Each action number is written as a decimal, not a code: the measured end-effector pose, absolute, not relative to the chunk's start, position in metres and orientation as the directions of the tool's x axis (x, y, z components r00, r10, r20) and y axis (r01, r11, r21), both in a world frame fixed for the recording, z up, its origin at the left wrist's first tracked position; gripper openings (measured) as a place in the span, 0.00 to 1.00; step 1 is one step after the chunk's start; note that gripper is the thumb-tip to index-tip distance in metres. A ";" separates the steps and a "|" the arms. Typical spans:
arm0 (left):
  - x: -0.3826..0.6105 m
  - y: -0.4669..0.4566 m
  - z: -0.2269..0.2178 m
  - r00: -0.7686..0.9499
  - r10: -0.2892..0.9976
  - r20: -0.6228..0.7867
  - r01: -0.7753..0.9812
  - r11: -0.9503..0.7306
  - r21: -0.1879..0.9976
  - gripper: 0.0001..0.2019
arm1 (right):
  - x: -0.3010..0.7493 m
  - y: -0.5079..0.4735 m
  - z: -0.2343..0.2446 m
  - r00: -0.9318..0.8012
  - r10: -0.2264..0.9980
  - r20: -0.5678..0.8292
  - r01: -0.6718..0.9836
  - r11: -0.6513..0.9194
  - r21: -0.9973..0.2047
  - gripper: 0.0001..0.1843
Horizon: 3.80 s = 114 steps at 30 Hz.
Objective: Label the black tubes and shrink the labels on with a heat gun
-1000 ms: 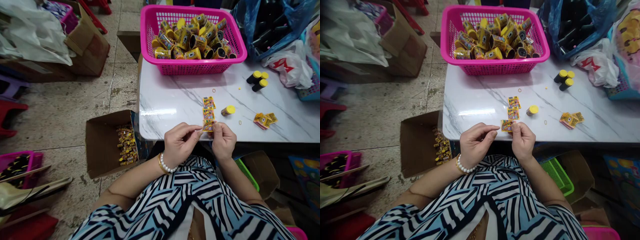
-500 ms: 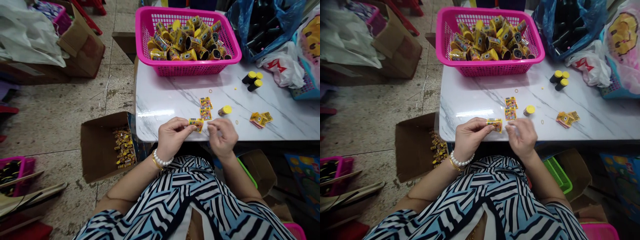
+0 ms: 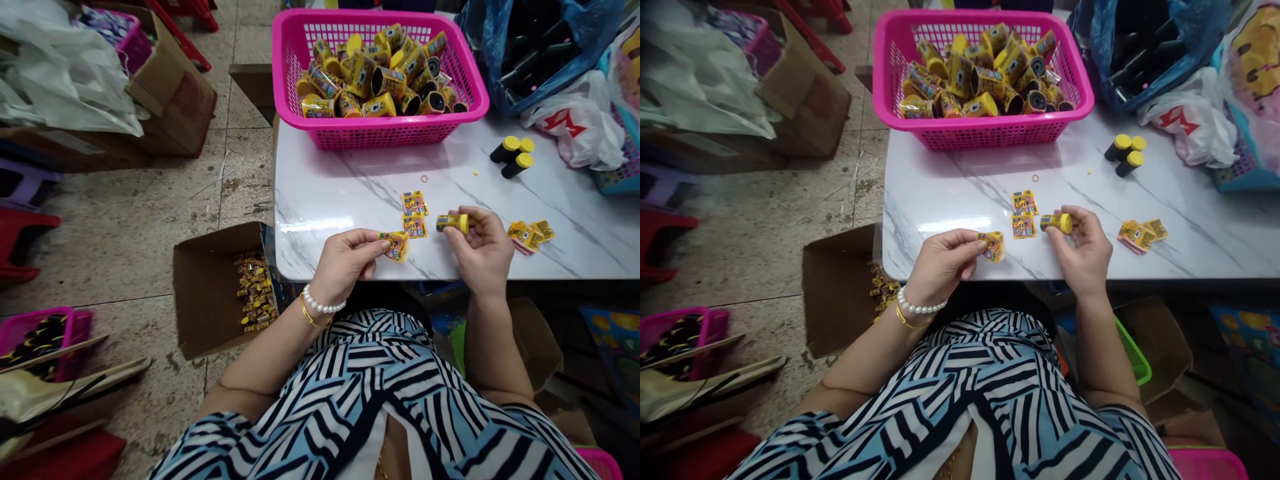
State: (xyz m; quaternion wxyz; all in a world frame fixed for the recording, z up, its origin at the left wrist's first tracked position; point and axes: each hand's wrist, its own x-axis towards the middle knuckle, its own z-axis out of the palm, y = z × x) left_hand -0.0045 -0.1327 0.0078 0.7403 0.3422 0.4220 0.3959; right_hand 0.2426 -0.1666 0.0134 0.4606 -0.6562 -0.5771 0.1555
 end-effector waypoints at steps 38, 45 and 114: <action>0.006 -0.124 0.017 0.548 0.660 -0.513 -0.559 0.746 0.362 0.11 | 0.175 -0.190 0.022 0.337 0.907 0.253 0.110 0.229 -0.967 0.14; 0.009 -0.127 0.017 0.580 0.671 -0.462 -0.564 0.740 0.367 0.12 | 0.172 -0.196 0.027 0.308 0.927 0.212 0.167 0.167 -0.972 0.14; -0.009 -0.105 0.006 0.449 0.874 -0.187 -0.392 0.380 0.838 0.30 | 0.176 -0.151 0.042 -0.305 0.799 0.518 0.682 0.563 -0.467 0.33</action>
